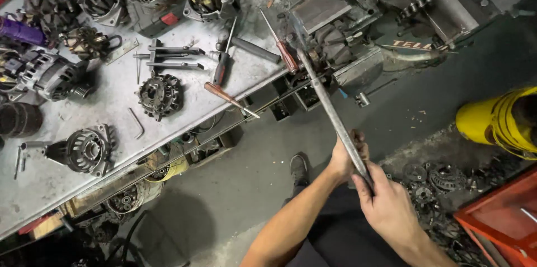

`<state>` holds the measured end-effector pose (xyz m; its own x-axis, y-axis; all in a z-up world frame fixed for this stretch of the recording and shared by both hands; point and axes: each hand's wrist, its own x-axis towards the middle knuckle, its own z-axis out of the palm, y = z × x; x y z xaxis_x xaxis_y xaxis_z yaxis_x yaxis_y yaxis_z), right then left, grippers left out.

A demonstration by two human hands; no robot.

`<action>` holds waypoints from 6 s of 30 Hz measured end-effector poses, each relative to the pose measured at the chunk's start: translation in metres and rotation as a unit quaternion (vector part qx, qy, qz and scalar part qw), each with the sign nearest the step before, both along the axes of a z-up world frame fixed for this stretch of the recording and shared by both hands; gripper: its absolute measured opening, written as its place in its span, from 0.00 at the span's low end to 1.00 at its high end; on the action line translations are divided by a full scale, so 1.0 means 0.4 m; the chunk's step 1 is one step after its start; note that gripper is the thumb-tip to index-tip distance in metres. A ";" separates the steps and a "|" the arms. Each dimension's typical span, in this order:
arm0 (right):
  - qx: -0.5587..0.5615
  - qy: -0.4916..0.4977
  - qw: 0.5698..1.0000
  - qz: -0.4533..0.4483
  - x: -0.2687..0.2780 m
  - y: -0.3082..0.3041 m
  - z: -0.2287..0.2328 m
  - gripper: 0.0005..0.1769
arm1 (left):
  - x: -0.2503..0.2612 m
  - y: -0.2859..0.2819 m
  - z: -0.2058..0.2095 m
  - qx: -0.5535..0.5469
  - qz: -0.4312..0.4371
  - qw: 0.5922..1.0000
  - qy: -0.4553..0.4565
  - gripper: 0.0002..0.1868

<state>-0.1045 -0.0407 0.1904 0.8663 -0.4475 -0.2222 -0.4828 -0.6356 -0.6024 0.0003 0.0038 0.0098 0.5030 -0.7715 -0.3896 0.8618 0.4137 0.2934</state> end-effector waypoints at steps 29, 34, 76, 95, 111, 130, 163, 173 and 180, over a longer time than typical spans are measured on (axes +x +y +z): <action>0.172 0.086 0.981 0.003 0.047 -0.097 0.159 0.29 | 0.012 0.017 0.314 0.198 0.054 0.976 -0.078 0.21; 0.228 0.051 0.972 0.037 0.042 -0.145 0.053 0.61 | 0.008 0.006 0.327 0.227 0.077 0.963 -0.120 0.22; 0.240 0.047 0.962 0.120 -0.003 -0.102 -0.076 0.37 | -0.028 0.039 0.215 0.196 0.134 0.951 -0.197 0.19; 0.149 0.170 0.960 -0.167 -0.019 -0.031 -0.144 0.08 | -0.011 0.017 0.228 0.156 0.193 0.926 -0.285 0.25; 0.227 -0.014 0.969 -0.100 0.019 -0.049 -0.689 0.09 | 0.113 0.052 -0.110 0.254 0.121 0.822 -0.495 0.62; 0.524 0.015 0.848 -0.077 -0.095 -0.041 -0.302 0.13 | 0.008 0.097 0.129 0.100 0.047 0.966 -0.232 0.33; 0.619 0.075 0.782 -0.020 -0.032 0.019 -0.182 0.22 | 0.015 0.134 0.238 0.080 0.054 0.995 0.005 0.15; 0.554 0.131 0.821 -0.055 -0.012 -0.042 -0.055 0.16 | 0.004 0.096 0.250 0.197 0.087 0.966 -0.140 0.13; 0.521 0.089 0.847 -0.055 0.017 -0.113 0.078 0.13 | 0.017 0.042 0.393 0.201 0.070 0.974 -0.074 0.17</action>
<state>-0.0976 -0.0859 0.2216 0.7426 -0.0038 -0.6697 -0.6475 0.2511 -0.7195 0.0073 0.0206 0.1669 0.6668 -0.4911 -0.5605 0.7404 0.3506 0.5735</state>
